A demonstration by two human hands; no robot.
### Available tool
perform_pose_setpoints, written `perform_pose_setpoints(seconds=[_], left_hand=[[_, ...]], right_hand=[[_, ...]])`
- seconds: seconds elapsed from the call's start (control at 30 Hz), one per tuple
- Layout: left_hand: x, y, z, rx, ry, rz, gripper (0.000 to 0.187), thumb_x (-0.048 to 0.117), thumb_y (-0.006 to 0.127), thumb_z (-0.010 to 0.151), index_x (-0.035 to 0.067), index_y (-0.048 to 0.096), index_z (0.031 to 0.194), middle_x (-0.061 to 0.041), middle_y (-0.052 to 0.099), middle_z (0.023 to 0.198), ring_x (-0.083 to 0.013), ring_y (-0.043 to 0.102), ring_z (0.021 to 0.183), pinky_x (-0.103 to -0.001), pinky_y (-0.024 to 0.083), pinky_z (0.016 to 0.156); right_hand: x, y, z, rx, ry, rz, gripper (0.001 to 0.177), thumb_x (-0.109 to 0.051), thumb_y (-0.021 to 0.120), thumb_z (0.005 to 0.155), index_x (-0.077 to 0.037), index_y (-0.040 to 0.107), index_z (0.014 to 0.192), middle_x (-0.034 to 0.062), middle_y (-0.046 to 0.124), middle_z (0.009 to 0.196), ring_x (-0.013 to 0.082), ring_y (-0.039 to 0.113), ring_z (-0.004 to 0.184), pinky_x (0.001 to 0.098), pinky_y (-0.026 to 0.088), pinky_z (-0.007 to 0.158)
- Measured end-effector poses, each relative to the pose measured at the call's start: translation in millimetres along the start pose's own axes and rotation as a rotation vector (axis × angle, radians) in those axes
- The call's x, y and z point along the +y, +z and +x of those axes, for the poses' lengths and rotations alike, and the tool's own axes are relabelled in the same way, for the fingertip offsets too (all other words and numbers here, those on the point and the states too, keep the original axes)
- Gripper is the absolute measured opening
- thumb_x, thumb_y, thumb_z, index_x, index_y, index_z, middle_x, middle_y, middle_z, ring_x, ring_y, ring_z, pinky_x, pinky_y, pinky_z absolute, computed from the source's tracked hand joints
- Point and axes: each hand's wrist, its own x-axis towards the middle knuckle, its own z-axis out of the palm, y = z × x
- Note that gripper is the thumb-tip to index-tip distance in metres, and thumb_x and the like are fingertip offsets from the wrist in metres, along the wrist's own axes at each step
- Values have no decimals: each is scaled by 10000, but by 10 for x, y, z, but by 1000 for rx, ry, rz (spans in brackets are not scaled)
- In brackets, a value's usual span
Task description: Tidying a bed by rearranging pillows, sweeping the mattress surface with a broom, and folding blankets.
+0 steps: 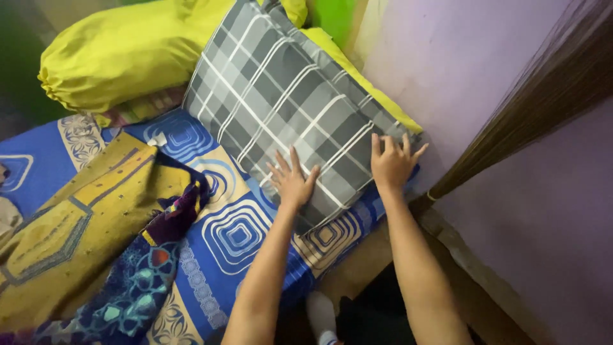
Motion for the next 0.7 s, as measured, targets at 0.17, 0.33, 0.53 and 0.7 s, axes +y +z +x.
perform_pose_setpoints(seconds=[0.17,0.33,0.53,0.7], left_hand=[[-65,51,30,-31,-5,-20,964,753,482,954,237,106,1676,-294,-16,1695,-655,-49,1480,-842,108,1098],[-19,65,100,-79,11,18,1025,768,511,927,209,89,1676,-310,-35,1687,-652,-54,1480,-856,107,1086],[6,201,229,-52,-43,36,1066,812,529,872,264,92,1676,-286,-77,1693,-653,-84,1472,-856,67,1082],[-56,354,349,-43,-41,33,1069,817,529,866,307,47,1672,-266,-129,1693,-656,-113,1463,-848,30,1085]], right_hand=[[573,303,-145,-55,53,23,327,-454,717,1031,-274,652,765,-78,706,713,197,734,927,573,368,1056],[1598,936,-572,-184,572,370,237,-266,748,948,-135,689,1136,90,758,1025,279,728,1034,436,569,886],[2315,909,-385,-175,1135,160,931,-507,872,855,-81,324,1477,221,378,1440,503,454,1302,693,443,1020],[2972,1235,-238,-476,1164,171,1179,-550,886,829,-87,128,1605,196,331,1609,421,370,1471,678,280,1161]])
